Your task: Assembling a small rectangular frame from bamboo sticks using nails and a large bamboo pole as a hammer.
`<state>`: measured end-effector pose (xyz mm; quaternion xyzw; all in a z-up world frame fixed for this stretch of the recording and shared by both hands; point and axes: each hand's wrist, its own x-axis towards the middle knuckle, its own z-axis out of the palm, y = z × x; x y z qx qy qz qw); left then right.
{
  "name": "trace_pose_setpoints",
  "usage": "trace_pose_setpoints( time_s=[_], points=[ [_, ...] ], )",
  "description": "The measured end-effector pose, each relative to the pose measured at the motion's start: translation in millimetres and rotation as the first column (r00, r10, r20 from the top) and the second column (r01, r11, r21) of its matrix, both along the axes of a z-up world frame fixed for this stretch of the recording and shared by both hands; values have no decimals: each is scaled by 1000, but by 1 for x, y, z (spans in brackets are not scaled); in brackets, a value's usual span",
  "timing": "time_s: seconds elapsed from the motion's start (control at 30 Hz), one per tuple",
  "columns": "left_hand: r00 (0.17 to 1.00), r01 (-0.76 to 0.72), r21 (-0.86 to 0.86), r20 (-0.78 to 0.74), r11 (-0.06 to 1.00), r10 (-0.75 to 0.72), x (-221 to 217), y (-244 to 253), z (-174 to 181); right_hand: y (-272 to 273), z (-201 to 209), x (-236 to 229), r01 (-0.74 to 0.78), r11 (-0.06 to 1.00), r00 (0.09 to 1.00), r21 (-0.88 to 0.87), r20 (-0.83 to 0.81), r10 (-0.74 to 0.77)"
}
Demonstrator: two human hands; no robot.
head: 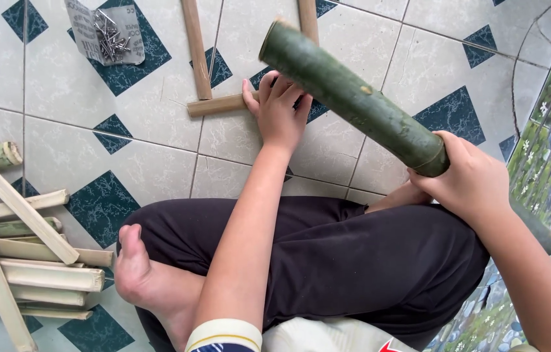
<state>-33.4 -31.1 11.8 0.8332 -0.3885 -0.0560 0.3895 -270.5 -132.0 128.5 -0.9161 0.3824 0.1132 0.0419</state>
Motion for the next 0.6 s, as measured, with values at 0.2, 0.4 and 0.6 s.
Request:
trace_pose_setpoints(
  time_s=[0.2, 0.4, 0.6],
  points=[
    [983, -20, -46, 181, 999, 28, -2, -3, -4, 4, 5, 3, 1, 997, 996, 75, 90, -8],
    [994, 86, 74, 55, 994, -90, 0, -2, -16, -1, -1, -3, 3, 998, 1000, 66, 26, -4],
    [1000, 17, 177, 8, 984, -19, -2, -9, -6, 1, 2, 0, 26, 996, 998, 83, 63, -32]
  ],
)
